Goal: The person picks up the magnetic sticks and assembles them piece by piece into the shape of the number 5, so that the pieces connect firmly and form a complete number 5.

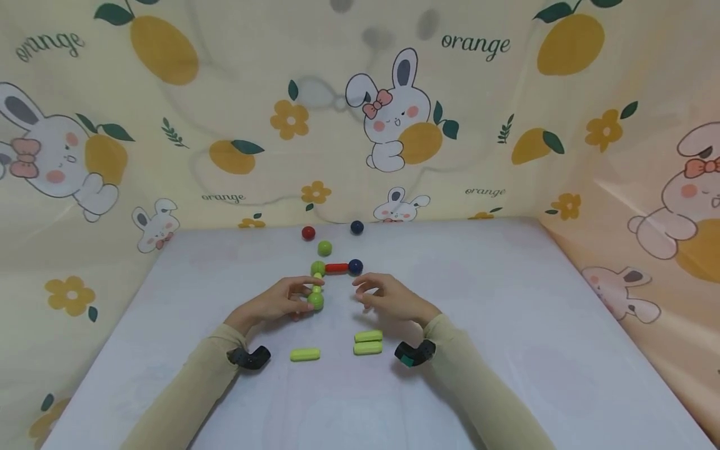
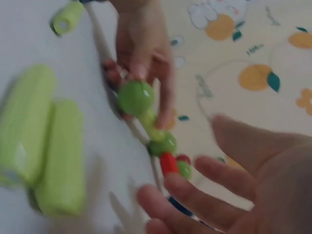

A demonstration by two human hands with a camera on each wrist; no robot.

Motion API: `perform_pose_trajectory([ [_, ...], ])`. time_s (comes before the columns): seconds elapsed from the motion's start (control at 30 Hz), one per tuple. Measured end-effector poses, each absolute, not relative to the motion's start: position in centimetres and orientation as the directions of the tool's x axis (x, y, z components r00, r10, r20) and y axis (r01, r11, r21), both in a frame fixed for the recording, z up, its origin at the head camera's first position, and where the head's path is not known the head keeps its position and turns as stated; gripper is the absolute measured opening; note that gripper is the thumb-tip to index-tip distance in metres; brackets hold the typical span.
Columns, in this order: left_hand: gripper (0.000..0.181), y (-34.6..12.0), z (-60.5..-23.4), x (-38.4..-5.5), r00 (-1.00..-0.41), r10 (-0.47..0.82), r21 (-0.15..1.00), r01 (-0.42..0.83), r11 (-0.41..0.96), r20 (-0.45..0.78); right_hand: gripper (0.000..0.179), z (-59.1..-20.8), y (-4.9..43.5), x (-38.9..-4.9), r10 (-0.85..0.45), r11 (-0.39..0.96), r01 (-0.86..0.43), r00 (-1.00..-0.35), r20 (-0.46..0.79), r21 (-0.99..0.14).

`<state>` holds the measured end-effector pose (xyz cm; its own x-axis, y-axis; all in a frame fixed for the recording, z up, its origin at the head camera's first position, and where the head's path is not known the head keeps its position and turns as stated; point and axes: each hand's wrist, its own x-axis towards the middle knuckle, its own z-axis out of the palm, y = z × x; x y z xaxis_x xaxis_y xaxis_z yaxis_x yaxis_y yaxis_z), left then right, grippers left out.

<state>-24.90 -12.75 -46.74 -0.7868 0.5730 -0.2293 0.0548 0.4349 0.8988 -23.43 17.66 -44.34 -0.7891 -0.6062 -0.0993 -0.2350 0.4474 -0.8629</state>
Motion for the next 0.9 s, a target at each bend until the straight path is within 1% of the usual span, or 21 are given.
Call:
perform_pose_trajectory([
  [0.1, 0.056, -13.0, -46.7, -24.9, -0.786, 0.580, 0.902, 0.066, 0.426, -0.216, 0.043, -44.3, 18.4, -23.8, -0.637, 0.470, -0.243, -0.759, -0.135, -0.848],
  [0.33, 0.057, -12.9, -46.9, -25.2, -0.772, 0.595, 0.904, 0.064, 0.423, -0.224, 0.045, -45.0, 19.7, -23.0, -0.655, 0.530, -0.244, -0.725, -0.210, -0.812],
  [0.53, 0.057, -13.1, -47.0, -25.1, -0.784, 0.572, 0.901, 0.036, 0.431, -0.242, 0.048, -44.8, 20.0, -22.1, -0.703, 0.549, -0.250, -0.654, -0.278, -0.797],
  [0.63, 0.057, -13.3, -47.1, -25.0, -0.782, 0.571, 0.902, 0.029, 0.431, -0.248, 0.046, -44.6, 19.9, -21.8, -0.723, 0.549, -0.264, -0.625, -0.292, -0.793],
  [0.9, 0.057, -13.2, -47.2, -25.1, -0.777, 0.584, 0.918, 0.019, 0.397, -0.236, 0.035, -44.4, 19.6, -21.5, -0.730, 0.565, -0.285, -0.610, -0.309, -0.774],
])
